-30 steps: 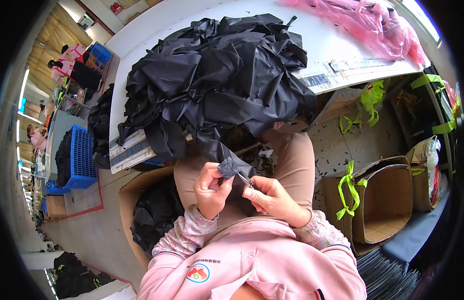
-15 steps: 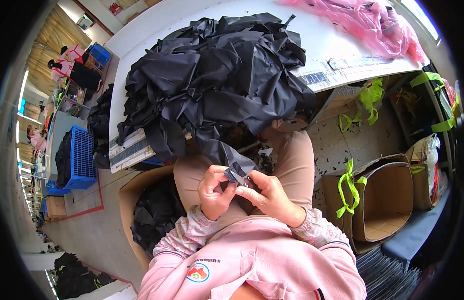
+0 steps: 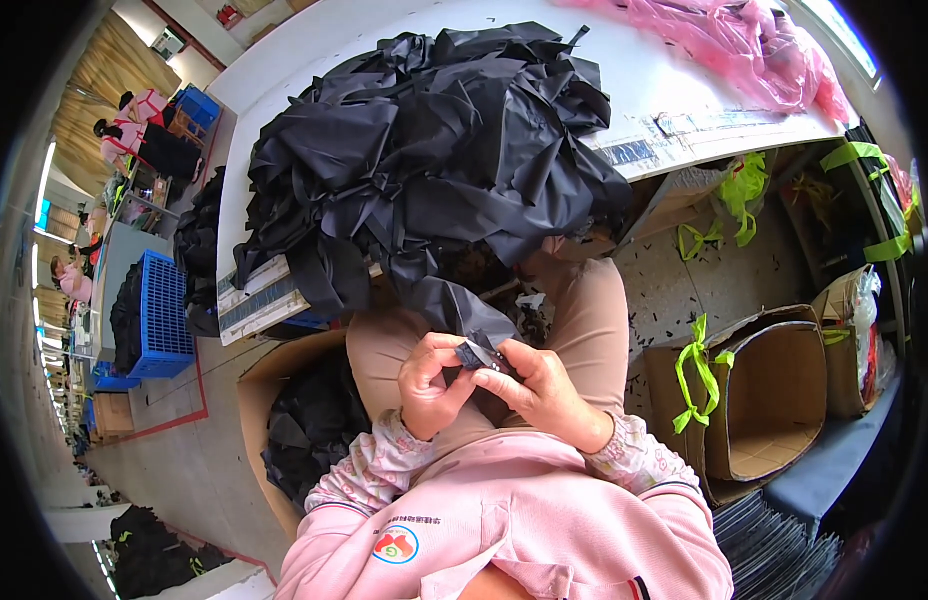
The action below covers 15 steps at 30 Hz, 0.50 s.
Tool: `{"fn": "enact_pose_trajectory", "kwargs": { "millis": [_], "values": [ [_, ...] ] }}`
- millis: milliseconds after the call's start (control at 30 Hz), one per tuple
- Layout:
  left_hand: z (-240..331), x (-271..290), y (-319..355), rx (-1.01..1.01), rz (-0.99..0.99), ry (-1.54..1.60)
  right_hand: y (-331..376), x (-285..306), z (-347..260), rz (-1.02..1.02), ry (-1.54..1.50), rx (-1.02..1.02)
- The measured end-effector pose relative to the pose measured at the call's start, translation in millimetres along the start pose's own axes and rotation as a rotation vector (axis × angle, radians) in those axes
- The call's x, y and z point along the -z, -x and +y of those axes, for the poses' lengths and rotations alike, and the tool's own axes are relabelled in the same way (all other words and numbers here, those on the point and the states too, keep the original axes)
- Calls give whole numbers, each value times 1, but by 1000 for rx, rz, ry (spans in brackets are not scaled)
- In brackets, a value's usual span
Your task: Trimming pieces of black fabric with scissors in a factory setting.
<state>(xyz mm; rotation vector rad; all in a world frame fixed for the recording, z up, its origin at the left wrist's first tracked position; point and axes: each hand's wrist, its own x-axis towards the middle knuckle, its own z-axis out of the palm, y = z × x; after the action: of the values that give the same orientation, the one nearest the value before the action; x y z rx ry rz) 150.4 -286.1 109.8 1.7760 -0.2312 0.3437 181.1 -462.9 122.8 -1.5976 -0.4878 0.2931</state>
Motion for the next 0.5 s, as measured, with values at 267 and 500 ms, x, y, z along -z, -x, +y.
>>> {"fn": "enact_pose_trajectory", "kwargs": {
  "millis": [267,500],
  "values": [
    [-1,8,-6,31,-88,57,2,5,-4,9,-113,-168],
    [1,25,-23,240,-319,457,-5,30,1,-216,-144,-158]
  ]
}}
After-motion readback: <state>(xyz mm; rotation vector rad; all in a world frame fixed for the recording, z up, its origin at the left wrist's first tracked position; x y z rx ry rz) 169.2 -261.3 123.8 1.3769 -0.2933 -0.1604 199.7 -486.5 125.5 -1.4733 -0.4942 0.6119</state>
